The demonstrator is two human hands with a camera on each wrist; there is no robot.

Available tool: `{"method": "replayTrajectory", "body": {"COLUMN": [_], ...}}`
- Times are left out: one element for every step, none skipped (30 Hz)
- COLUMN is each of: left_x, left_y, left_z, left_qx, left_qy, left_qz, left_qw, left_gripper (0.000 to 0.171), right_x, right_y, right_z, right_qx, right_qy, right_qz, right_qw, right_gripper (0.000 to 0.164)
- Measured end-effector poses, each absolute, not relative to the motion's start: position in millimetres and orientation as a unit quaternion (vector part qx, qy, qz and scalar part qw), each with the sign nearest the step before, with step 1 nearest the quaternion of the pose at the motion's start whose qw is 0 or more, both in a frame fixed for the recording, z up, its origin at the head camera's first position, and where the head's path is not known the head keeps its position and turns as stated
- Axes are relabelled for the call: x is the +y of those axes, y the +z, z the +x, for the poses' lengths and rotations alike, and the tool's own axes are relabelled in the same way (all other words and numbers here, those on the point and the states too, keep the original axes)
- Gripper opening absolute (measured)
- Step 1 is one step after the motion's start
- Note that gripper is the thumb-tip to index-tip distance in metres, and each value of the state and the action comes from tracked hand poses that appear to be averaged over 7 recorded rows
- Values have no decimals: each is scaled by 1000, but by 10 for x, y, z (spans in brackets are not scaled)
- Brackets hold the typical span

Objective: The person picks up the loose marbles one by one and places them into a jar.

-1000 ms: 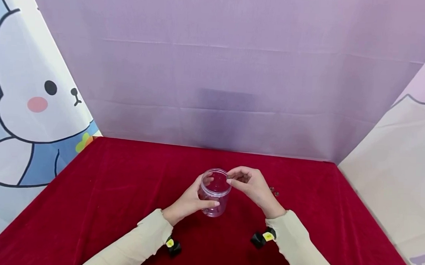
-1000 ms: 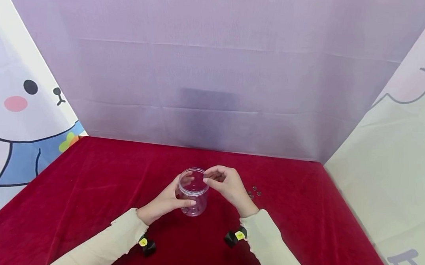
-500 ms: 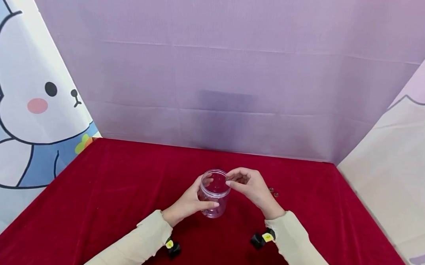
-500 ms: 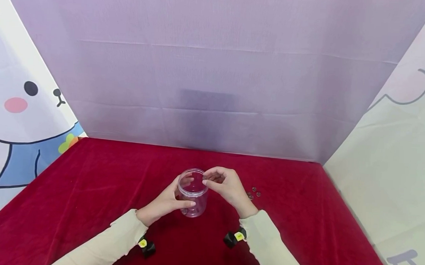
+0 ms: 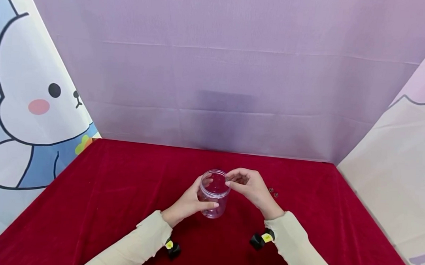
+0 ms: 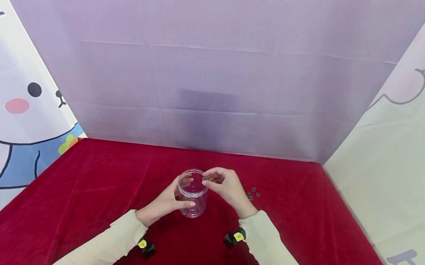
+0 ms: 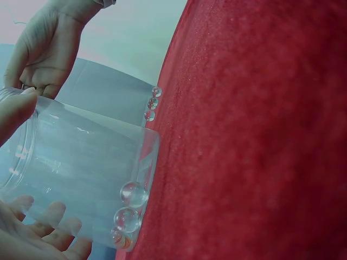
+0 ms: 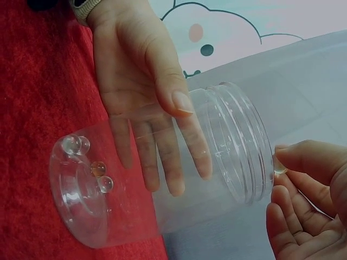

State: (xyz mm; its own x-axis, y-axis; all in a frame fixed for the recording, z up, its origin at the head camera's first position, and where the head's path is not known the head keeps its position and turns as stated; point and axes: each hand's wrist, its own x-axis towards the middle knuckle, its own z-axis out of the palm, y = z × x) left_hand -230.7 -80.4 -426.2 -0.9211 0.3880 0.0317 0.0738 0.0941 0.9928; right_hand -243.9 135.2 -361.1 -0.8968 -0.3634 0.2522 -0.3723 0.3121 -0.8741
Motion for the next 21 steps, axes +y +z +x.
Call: {"method": "replayTrajectory", "body": {"left_x": [-804, -804, -804, -804, -805, -806, -808, -810, -811, -813, -815, -815, -815, -814, -813, -812, -811, -811, -811, -811, -812], "left_y": [-4258, -4257, -4255, -4254, -4254, -4254, -4254, -4255, -4254, -4256, -4256, -4254, -4254, -4257, -4259, -4260, -4261, -4264, -4267, -4268, -4263], "left_z": [-2305, -2304, -2301, -2298, -2296, -2295, -2294, -2293, -2292, -2292, -2293, -2293, -2293, -2296, -2298, -2301, -2305, -2309, -2314, -2318, -2317], "left_qx": [729, 729, 728, 728, 728, 728, 729, 729, 729, 729, 730, 730, 731, 731, 731, 731, 731, 730, 730, 730, 730], "left_qy": [655, 655, 656, 656, 656, 656, 656, 655, 655, 655, 654, 653, 652, 652, 652, 651, 651, 652, 652, 652, 653], "left_qz": [158, 157, 158, 158, 157, 157, 157, 157, 157, 158, 160, 161, 163, 164, 165, 167, 168, 168, 169, 169, 168], "left_qw": [120, 120, 121, 120, 121, 121, 121, 121, 121, 122, 121, 120, 119, 118, 117, 116, 115, 115, 114, 115, 115], "left_gripper": [87, 88, 88, 89, 89, 89, 89, 89, 88, 88, 87, 87, 88, 88, 88, 89, 89, 90, 90, 90, 89], "right_x": [1350, 1349, 1348, 1347, 1346, 1346, 1345, 1345, 1345, 1346, 1346, 1347, 1348, 1349, 1350, 1352, 1352, 1353, 1354, 1352, 1350], "right_y": [-3611, -3611, -3612, -3613, -3615, -3617, -3619, -3621, -3623, -3625, -3626, -3627, -3627, -3627, -3629, -3630, -3630, -3631, -3630, -3624, -3617], "right_z": [-2438, -2438, -2437, -2437, -2437, -2438, -2439, -2440, -2440, -2441, -2441, -2442, -2442, -2441, -2441, -2441, -2440, -2440, -2437, -2430, -2422], "right_qx": [-810, -810, -810, -810, -810, -810, -810, -810, -810, -810, -810, -810, -809, -809, -808, -808, -807, -806, -805, -804, -803], "right_qy": [541, 541, 542, 542, 542, 542, 542, 542, 542, 542, 543, 543, 544, 545, 547, 548, 550, 552, 555, 557, 559], "right_qz": [226, 226, 225, 224, 224, 224, 223, 223, 223, 223, 223, 222, 221, 220, 219, 217, 215, 213, 210, 209, 208], "right_qw": [4, 4, 4, 5, 5, 5, 5, 5, 5, 4, 4, 4, 4, 3, 2, 1, 0, -1, -3, -4, -4], "right_gripper": [17, 17, 17, 17, 17, 17, 17, 17, 17, 17, 16, 16, 16, 17, 17, 17, 17, 17, 18, 18, 18]}}
